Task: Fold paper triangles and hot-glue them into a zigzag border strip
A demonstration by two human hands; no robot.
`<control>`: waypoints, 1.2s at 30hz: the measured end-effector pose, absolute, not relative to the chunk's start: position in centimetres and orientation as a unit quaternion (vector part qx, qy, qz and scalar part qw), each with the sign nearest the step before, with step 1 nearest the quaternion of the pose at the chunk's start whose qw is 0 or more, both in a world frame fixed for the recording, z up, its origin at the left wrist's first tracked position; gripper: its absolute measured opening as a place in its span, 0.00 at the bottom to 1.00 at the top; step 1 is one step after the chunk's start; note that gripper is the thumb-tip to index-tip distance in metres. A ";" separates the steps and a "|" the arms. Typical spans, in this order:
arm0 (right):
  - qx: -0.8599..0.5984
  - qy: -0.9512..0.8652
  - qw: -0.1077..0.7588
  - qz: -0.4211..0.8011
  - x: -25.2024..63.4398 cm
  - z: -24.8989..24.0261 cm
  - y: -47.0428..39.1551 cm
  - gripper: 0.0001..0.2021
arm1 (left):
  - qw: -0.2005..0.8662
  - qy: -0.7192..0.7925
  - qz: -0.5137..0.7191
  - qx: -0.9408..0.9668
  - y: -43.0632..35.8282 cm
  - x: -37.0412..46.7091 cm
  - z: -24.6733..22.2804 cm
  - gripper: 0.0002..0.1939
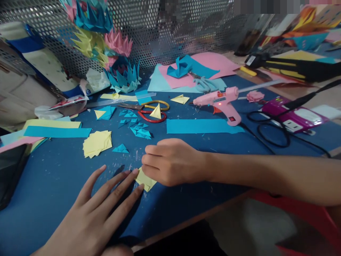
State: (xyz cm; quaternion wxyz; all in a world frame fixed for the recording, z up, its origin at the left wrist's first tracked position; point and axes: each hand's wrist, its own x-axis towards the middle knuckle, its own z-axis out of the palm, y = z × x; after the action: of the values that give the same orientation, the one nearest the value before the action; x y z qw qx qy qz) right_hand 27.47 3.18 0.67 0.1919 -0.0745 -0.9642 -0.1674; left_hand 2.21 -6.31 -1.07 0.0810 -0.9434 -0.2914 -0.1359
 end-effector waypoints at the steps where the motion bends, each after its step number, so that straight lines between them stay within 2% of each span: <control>1: -0.072 -0.964 0.192 -0.167 27.5 0.7 3.2 0.12 | 0.081 -0.291 -0.133 -0.944 -6.3 2.2 -1.0 0.41; 15: -0.043 -0.970 0.176 -0.162 27.5 1.1 3.3 0.14 | 0.063 -0.291 -0.137 -0.945 -6.2 2.1 -1.0 0.40; 22: -0.089 -0.979 0.161 -0.087 27.7 1.3 4.3 0.16 | 0.059 -0.287 -0.142 -0.946 -6.0 1.9 -1.0 0.42; 30: -0.049 -0.974 0.173 -0.142 27.8 1.0 3.9 0.14 | 0.053 -0.286 -0.147 -0.946 -5.9 1.8 -1.1 0.41; 36: -0.037 -0.973 0.184 -0.135 27.7 0.8 3.9 0.13 | 0.049 -0.283 -0.140 -0.948 -5.8 1.8 -1.2 0.41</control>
State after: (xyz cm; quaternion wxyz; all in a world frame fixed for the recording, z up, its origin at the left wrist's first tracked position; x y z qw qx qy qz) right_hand 27.67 3.86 0.82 0.1839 -0.0365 -0.9729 -0.1350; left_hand 1.83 -5.78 -1.20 0.0494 -0.9476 -0.2828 -0.1400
